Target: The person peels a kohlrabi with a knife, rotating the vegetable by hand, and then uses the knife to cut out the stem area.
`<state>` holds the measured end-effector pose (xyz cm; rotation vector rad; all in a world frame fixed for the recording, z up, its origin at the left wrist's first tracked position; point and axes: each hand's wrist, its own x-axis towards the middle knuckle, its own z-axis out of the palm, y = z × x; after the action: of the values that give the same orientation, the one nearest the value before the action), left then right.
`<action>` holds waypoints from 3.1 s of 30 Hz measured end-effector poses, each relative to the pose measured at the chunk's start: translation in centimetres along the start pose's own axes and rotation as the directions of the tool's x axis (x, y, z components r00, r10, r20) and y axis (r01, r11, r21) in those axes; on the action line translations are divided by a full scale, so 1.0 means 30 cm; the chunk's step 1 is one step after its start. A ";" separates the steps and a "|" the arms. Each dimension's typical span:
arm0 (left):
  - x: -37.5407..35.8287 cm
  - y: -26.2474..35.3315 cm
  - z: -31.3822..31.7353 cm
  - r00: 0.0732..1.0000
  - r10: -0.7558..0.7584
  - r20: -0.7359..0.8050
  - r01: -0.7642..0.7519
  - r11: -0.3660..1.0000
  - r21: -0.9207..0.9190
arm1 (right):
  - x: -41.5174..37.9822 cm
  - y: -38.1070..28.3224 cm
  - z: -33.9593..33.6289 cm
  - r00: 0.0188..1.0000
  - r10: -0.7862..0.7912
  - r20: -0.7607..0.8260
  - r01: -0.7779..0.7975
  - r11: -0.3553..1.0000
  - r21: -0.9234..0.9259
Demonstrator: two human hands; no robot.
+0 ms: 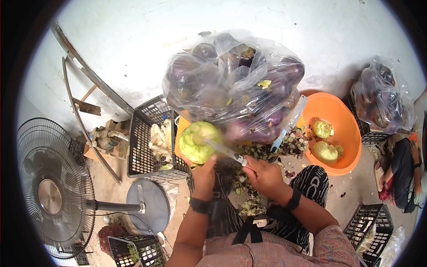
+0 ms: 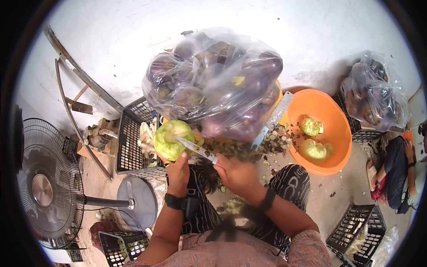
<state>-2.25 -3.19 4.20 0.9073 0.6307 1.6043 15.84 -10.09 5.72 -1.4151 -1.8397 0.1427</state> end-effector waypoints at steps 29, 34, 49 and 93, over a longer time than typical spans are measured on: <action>0.016 0.014 -0.051 0.985 -0.150 0.090 0.167 0.959 -0.227 | 0.027 0.001 0.039 0.993 -0.105 -0.054 0.110 0.989 0.096; 0.015 0.018 -0.045 0.985 -0.145 0.094 0.164 0.958 -0.234 | 0.026 -0.014 0.056 0.991 -0.113 -0.069 0.116 0.992 0.050; 0.012 0.015 -0.038 0.985 -0.136 0.102 0.150 0.978 -0.146 | 0.101 -0.039 0.086 0.986 -0.110 -0.122 0.103 0.993 -0.059; 0.024 -0.004 -0.039 0.978 -0.135 0.158 0.173 0.949 -0.263 | 0.097 -0.032 0.080 0.968 -0.198 -0.151 0.209 0.976 0.059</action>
<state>-3.19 -2.39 3.60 0.7356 0.3599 1.4315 13.40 -7.09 6.09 -1.1465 -1.8277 0.0046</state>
